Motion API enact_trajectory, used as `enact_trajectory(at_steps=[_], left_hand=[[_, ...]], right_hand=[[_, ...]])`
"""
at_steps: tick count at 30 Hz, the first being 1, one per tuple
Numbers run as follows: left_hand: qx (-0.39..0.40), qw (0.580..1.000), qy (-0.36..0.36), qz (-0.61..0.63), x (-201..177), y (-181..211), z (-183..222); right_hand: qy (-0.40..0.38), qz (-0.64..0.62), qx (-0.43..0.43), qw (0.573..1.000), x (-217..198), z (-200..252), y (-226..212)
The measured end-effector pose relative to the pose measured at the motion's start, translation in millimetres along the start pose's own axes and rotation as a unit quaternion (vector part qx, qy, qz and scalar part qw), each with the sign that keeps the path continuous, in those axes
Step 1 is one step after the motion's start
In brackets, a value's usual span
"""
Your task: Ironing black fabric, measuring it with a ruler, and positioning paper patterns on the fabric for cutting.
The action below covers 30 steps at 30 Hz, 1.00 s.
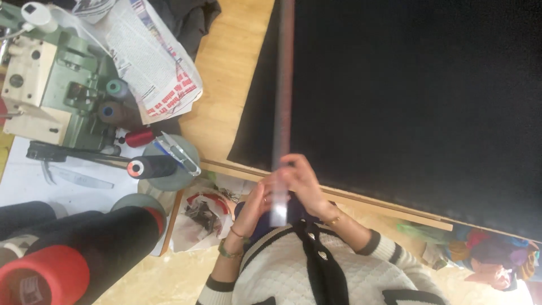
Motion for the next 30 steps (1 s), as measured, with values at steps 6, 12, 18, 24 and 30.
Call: enact_trajectory(at_steps=[6, 12, 18, 24, 30], left_hand=[[-0.089, 0.993, 0.037, 0.062, -62.5, -30.5, 19.0], [-0.054, 0.954, 0.217, -0.202, -134.5, -6.6, 10.3], [0.163, 0.593, 0.390, -0.685, -195.6, -23.1, -3.8], [0.184, 0.661, 0.258, -0.680, -67.2, 21.5, 14.7], [0.258, 0.751, 0.095, -0.601, 23.8, 1.6, -14.0]], right_hand=[[-0.163, 0.156, 0.034, 0.974, 30.0, -14.3, 25.9], [-0.118, 0.161, 0.033, 0.979, 3.3, 8.2, 6.9], [-0.052, 0.174, 0.088, 0.979, -35.3, 45.2, 12.1], [0.043, 0.163, 0.094, 0.981, -56.5, 77.7, -1.2], [0.104, 0.213, 0.102, 0.966, -90.2, 107.5, -18.6]])
Point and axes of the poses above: each hand's wrist, its own z-axis away from the middle knuckle, its own x-axis out of the palm, y = z × x, the point moved 4 cm from there along -z, towards the middle knuckle, and after that the axes turned 4 degrees about z, right-handed, at the moved point
